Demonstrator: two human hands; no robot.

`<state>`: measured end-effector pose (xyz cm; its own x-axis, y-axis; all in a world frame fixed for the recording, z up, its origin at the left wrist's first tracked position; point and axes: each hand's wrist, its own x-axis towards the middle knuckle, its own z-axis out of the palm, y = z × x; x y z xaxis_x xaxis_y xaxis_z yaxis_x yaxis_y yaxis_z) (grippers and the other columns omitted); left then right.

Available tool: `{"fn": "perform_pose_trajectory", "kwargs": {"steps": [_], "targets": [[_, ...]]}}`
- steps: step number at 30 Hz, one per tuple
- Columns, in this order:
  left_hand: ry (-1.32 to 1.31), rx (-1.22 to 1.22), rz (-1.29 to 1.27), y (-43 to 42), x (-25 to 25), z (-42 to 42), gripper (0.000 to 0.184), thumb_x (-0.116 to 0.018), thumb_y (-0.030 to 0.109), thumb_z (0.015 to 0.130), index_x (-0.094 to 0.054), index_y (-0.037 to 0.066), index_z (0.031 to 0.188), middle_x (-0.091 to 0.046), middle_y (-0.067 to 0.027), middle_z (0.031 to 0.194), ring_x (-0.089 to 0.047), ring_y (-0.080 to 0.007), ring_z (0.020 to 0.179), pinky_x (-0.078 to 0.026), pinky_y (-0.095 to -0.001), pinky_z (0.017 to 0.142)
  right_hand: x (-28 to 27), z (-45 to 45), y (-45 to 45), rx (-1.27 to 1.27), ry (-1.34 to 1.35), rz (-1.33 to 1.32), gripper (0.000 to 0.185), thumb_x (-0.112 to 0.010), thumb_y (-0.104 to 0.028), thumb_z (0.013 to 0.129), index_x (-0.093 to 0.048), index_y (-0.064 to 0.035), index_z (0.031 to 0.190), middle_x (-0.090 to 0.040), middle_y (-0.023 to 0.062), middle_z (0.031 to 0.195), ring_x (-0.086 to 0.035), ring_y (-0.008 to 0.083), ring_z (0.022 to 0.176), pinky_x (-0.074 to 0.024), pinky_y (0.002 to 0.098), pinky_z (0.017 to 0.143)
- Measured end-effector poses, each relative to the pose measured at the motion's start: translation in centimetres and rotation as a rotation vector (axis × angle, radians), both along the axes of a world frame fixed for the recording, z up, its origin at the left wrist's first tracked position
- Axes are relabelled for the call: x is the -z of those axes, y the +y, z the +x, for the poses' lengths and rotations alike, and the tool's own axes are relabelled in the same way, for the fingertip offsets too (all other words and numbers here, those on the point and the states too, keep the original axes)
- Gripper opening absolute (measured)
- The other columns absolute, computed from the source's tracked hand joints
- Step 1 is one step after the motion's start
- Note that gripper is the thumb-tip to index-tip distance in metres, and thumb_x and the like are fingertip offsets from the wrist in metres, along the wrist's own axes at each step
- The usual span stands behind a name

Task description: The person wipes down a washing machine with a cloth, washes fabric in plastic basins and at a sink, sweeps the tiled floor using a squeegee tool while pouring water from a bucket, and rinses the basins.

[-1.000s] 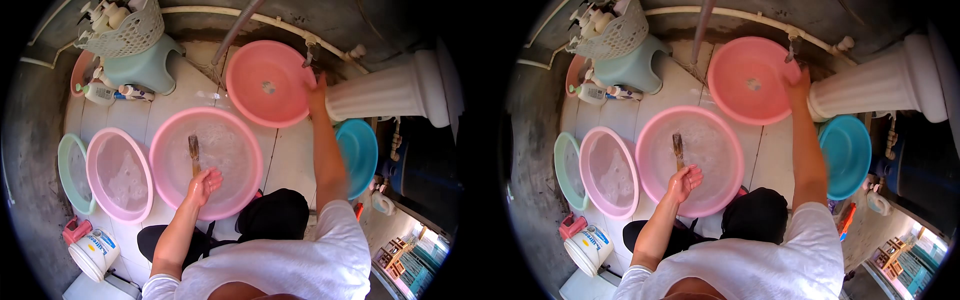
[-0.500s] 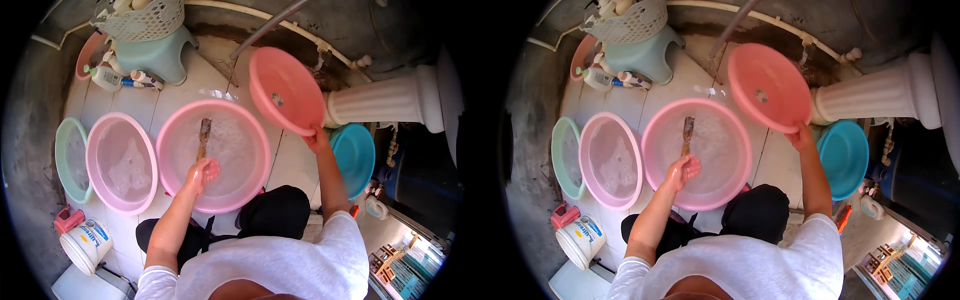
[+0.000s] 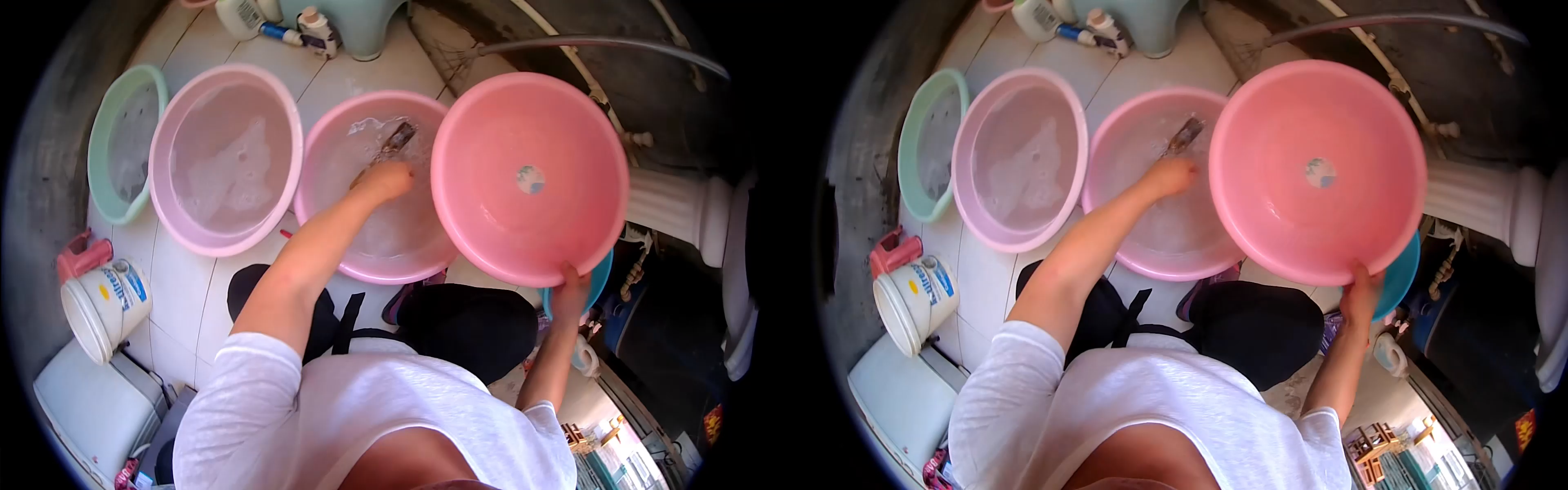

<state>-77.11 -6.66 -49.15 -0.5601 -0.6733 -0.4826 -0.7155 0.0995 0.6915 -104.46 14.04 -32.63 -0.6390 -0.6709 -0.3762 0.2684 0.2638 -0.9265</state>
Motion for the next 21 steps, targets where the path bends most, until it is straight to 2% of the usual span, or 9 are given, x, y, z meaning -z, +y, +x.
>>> {"fn": "perform_pose_trajectory", "kwargs": {"steps": [2,3,5,6,12,15,17,18,21], "targets": [[-0.290,0.279,-0.010,-0.5,-0.8,-0.2,0.025,-0.044,0.013,0.072,-0.059,0.003,0.091,-0.058,-0.0162,0.090,-0.056,-0.0311,0.083,-0.044,-0.0397,0.069,-2.2,0.8,0.0,-0.055,0.289,0.096,0.044,-0.052,-0.005,0.076,-0.036,0.0019,0.116,-0.044,0.0106,0.111,-0.046,0.0167,0.099,-0.0370,0.0282,0.083],[-0.285,0.269,-0.005,-0.5,-0.8,-0.2,0.025,-0.044,0.013,0.072,-0.059,0.003,0.091,-0.058,-0.0162,0.090,-0.056,-0.0311,0.083,-0.044,-0.0397,0.069,-3.3,1.4,-0.2,-0.066,0.294,0.098,0.044,-0.052,-0.005,0.076,-0.036,0.0019,0.116,-0.044,0.0106,0.111,-0.046,0.0167,0.099,-0.0370,0.0282,0.083],[-0.446,0.384,-0.110,-0.6,-0.8,0.1,0.034,-0.039,0.017,0.078,-0.053,0.008,0.108,-0.056,-0.0117,0.103,-0.056,-0.0258,0.089,-0.045,-0.0369,0.068,-5.3,3.4,-0.7,-0.175,0.698,0.145,0.040,-0.053,-0.005,0.076,-0.038,0.0035,0.113,-0.045,0.0102,0.108,-0.045,0.0150,0.096,-0.0354,0.0272,0.082],[-0.482,0.418,-0.146,-0.6,-0.8,0.2,0.034,-0.039,0.018,0.078,-0.052,0.009,0.109,-0.055,-0.0109,0.104,-0.056,-0.0253,0.090,-0.045,-0.0366,0.069,-6.0,4.4,-1.0,-0.171,0.693,0.081,0.035,-0.054,-0.005,0.076,-0.041,0.0043,0.108,-0.047,0.0098,0.105,-0.046,0.0147,0.093,-0.0339,0.0260,0.083],[-0.406,0.537,-0.454,-0.1,0.9,1.8,0.036,-0.037,0.021,0.081,-0.047,0.012,0.114,-0.051,-0.0062,0.111,-0.053,-0.0226,0.096,-0.045,-0.0348,0.074,-8.5,5.5,-2.7,-0.252,0.784,-0.011,0.032,-0.053,-0.004,0.077,-0.043,0.0039,0.105,-0.049,0.0090,0.101,-0.046,0.0135,0.090,-0.0346,0.0259,0.081],[-0.340,0.502,-0.547,-1.0,0.1,2.6,0.037,-0.036,0.023,0.082,-0.045,0.013,0.117,-0.048,-0.0039,0.115,-0.052,-0.0213,0.099,-0.044,-0.0339,0.077,-9.1,5.1,-3.8,-0.208,0.765,-0.117,0.030,-0.053,-0.004,0.077,-0.043,0.0038,0.104,-0.050,0.0086,0.099,-0.047,0.0129,0.088,-0.0350,0.0250,0.080],[-0.365,0.367,-0.307,-2.0,-2.4,1.9,0.037,-0.037,0.022,0.081,-0.046,0.012,0.115,-0.048,-0.0044,0.116,-0.051,-0.0219,0.099,-0.044,-0.0347,0.076,-10.1,5.6,-4.3,-0.210,0.720,-0.145,0.030,-0.053,-0.005,0.077,-0.043,0.0037,0.104,-0.050,0.0083,0.098,-0.047,0.0126,0.087,-0.0350,0.0243,0.079],[-0.385,0.239,-0.064,-2.2,-3.2,1.6,0.036,-0.038,0.020,0.081,-0.047,0.011,0.114,-0.048,-0.0049,0.116,-0.051,-0.0224,0.100,-0.045,-0.0355,0.076,-10.5,5.8,-4.5,-0.210,0.734,-0.155,0.030,-0.053,-0.005,0.077,-0.043,0.0035,0.104,-0.050,0.0082,0.098,-0.047,0.0125,0.088,-0.0349,0.0242,0.079],[-0.363,0.131,0.045,-2.5,-3.0,1.4,0.035,-0.036,0.021,0.081,-0.049,0.015,0.113,-0.049,-0.0050,0.115,-0.051,-0.0235,0.101,-0.044,-0.0382,0.076,-10.9,6.8,-4.7,-0.218,0.792,-0.159,0.031,-0.053,-0.004,0.077,-0.043,0.0033,0.105,-0.050,0.0082,0.098,-0.047,0.0123,0.088,-0.0349,0.0241,0.079]]}}
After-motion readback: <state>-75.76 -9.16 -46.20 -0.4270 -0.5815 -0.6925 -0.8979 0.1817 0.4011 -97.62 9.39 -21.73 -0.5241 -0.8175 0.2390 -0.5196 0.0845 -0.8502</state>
